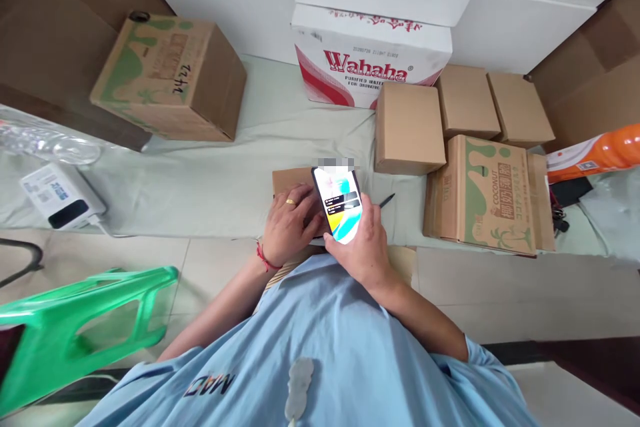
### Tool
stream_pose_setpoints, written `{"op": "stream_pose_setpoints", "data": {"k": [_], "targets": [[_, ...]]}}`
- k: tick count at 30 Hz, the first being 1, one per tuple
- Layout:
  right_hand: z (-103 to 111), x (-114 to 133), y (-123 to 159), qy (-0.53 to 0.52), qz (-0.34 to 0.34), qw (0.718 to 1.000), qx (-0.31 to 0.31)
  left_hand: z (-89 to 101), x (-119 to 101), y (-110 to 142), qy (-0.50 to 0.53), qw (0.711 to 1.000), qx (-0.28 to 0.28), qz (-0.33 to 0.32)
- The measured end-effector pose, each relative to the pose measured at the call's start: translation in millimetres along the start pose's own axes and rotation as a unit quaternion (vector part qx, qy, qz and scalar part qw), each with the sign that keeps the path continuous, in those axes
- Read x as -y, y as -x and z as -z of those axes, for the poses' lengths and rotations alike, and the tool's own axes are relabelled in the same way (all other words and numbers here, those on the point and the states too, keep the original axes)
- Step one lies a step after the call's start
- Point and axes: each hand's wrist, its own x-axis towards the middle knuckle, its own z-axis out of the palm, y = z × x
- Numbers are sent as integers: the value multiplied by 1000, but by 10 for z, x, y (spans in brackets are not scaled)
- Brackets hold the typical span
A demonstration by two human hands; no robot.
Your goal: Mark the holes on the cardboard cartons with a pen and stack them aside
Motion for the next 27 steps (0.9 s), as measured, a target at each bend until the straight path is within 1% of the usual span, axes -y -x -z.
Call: {"op": "stream_pose_setpoints", "data": {"k": [2, 4, 6, 8, 9, 11, 14, 17, 20, 22, 24, 25, 27], "targets": [[33, -32, -20, 3, 5, 1000, -11, 3, -4, 2, -5, 1000, -1, -1], [129, -108, -61, 8, 11, 999, -30, 10, -10, 1, -9, 1000, -6, 0], [312, -232, -124, 23, 10, 998, -64, 18, -16, -2, -7, 1000, -9, 0], [579, -391, -203, 54, -6, 992, -110, 26, -20, -7, -1, 1000, -8, -2], [735, -475, -244, 75, -21, 988, -133, 29, -20, -10, 2, 1000, -7, -3], [1058, -636, -316, 131, -78, 974, -169, 34, -20, -14, 5, 1000, -8, -3], [1477, -858, -378, 209, -180, 945, -176, 34, -18, -17, 2, 1000, -17, -4], [1731, -1117, -388, 256, -239, 922, -168, 20, -19, -11, -4, 1000, -22, -7], [1860, -1452, -391, 264, -273, 912, -154, -2, -21, 8, 6, 1000, -25, -4], [1918, -1657, -401, 258, -277, 915, -141, -5, -10, 29, 28, 998, -47, 5], [1950, -1762, -396, 269, -254, 915, -158, 18, 33, 51, 57, 995, -82, 25], [1945, -1757, -381, 278, -219, 918, -182, 42, 74, 61, 69, 992, -100, 40], [1860, -1620, -319, 267, -95, 929, -239, 108, 202, 77, 75, 985, -133, 81]]}}
